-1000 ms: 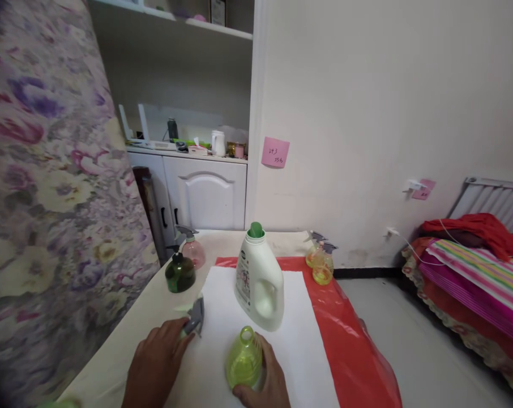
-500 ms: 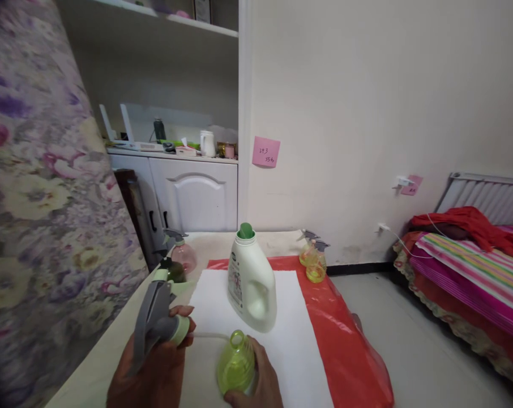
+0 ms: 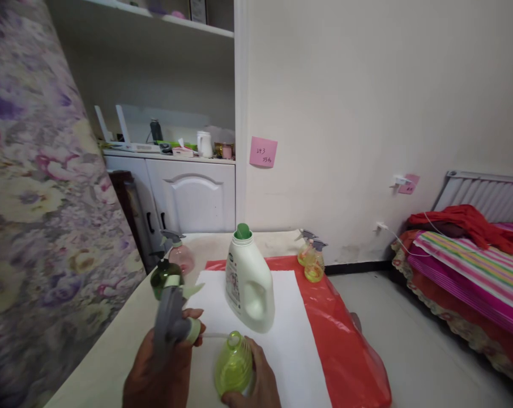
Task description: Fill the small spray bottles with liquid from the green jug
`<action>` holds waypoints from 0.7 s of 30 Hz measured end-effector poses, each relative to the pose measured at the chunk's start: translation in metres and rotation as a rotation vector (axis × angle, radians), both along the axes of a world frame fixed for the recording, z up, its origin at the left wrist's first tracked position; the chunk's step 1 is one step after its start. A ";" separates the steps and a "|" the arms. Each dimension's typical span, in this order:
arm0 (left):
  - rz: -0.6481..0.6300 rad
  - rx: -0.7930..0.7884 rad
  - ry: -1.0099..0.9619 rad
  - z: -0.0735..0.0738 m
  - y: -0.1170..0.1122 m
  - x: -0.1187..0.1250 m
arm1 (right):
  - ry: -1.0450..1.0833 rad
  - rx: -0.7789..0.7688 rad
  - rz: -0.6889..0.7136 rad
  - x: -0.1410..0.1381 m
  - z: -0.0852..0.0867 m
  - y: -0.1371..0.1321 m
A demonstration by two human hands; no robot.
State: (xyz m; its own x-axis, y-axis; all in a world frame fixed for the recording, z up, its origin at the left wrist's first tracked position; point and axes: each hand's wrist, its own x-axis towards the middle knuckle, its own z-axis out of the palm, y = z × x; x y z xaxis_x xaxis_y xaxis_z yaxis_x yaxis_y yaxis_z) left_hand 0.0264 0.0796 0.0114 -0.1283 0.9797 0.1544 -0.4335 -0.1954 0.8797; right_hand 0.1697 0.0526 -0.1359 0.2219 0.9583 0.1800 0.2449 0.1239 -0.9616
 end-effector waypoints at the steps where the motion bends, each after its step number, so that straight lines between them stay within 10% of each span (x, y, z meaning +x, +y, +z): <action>1: -0.036 0.009 0.070 -0.008 0.004 0.002 | 0.001 0.006 0.000 0.000 0.001 0.000; 9: -0.218 0.094 0.510 -0.066 0.021 0.008 | 0.049 0.003 0.027 -0.003 0.013 0.000; 21: -0.322 0.234 0.714 -0.057 0.023 0.010 | 0.126 0.103 0.068 -0.002 0.010 0.001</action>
State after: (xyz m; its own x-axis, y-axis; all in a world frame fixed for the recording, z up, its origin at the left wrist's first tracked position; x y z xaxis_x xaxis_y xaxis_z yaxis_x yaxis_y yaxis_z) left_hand 0.0368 0.1022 -0.0454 0.3606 0.8841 0.2972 0.1500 -0.3694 0.9171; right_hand 0.1672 0.0533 -0.1257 0.1837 0.9498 0.2532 0.1113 0.2358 -0.9654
